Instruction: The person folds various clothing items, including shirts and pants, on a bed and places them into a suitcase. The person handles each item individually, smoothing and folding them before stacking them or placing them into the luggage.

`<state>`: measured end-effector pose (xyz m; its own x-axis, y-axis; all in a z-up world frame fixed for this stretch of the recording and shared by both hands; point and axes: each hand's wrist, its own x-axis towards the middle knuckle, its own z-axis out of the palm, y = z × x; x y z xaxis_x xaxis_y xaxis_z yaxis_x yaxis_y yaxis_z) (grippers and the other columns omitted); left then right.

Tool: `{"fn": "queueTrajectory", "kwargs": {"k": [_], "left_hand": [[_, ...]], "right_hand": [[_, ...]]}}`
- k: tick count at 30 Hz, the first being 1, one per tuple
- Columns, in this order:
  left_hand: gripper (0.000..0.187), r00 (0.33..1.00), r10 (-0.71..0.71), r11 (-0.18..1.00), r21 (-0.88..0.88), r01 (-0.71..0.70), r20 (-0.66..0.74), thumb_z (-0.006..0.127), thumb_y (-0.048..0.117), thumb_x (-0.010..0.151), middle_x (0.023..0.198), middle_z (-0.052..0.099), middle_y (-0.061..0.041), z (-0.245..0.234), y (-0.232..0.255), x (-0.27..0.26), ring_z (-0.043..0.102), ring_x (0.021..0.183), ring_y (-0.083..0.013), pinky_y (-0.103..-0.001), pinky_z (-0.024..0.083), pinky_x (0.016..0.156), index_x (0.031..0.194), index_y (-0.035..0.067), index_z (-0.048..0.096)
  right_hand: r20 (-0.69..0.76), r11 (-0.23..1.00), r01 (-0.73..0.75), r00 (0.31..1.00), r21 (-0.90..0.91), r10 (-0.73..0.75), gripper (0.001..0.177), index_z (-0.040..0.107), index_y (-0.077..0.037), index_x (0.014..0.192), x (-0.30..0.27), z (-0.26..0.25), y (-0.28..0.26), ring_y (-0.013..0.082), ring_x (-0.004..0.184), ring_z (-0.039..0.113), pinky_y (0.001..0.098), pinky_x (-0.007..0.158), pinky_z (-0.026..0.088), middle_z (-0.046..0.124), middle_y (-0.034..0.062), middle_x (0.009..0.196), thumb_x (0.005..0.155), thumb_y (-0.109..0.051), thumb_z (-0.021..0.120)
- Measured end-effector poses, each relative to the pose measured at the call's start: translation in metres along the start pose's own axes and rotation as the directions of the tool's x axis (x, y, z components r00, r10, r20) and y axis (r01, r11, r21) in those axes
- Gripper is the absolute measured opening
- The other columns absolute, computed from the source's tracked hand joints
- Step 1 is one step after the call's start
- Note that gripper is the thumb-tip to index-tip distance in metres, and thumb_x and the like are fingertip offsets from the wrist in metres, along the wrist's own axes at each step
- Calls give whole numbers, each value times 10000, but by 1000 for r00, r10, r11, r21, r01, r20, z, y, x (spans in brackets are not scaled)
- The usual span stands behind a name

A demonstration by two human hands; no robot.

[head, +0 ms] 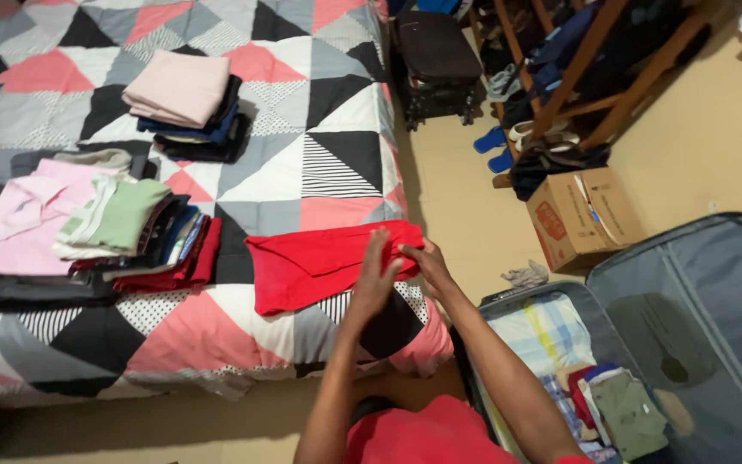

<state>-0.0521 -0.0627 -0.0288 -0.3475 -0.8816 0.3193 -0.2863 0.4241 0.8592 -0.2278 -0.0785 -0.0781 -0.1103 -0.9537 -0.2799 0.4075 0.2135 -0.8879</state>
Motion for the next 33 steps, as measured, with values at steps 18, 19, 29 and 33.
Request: {"fn": "queueTrajectory", "kwargs": {"k": [18, 19, 29, 33], "left_hand": [[725, 765, -615, 278, -961, -17, -191, 570, 64, 1004, 1295, 543, -113, 2, -113, -13, 561, 1190, -225, -382, 473, 1085, 1680, 109, 310], [714, 767, -615, 235, -971, -42, -182, 553, 59, 977, 1326, 554, -120, 2, -109, -16, 572, 1211, -248, -400, 475, 1087, 1646, 104, 310], [693, 736, -657, 102, -986, -130, -165, 499, 47, 909, 1459, 534, -135, -28, -27, -7, 548, 1308, -303, -444, 446, 1113, 1582, 104, 343], [704, 729, -657, 147, -981, -127, -193, 500, 60, 922, 1499, 504, -117, -35, -23, -10, 494, 1360, -281, -427, 397, 1138, 1600, 143, 328]], "right_hand": [[320, 818, 419, 897, -395, -304, 480, 549, -41, 1410, -54, 107, -34, 171, 1092, 679, 306, 911, 558, 691, 118, 1279, 942, -73, 649], [282, 801, 417, 905, -430, -320, 446, 578, -44, 1390, -53, 101, -31, 176, 1090, 686, 308, 916, 559, 700, 116, 1267, 949, -61, 641], [440, 485, 593, 804, -643, -400, 511, 534, -64, 1439, -44, 86, -36, 335, 1445, 419, 447, 1151, 379, 417, 183, 1562, 946, -131, 650], [588, 347, 684, 729, -642, -350, 580, 452, -102, 1531, -42, 93, -16, 414, 1531, 256, 500, 1242, 241, 239, 225, 1670, 993, -249, 609]]}}
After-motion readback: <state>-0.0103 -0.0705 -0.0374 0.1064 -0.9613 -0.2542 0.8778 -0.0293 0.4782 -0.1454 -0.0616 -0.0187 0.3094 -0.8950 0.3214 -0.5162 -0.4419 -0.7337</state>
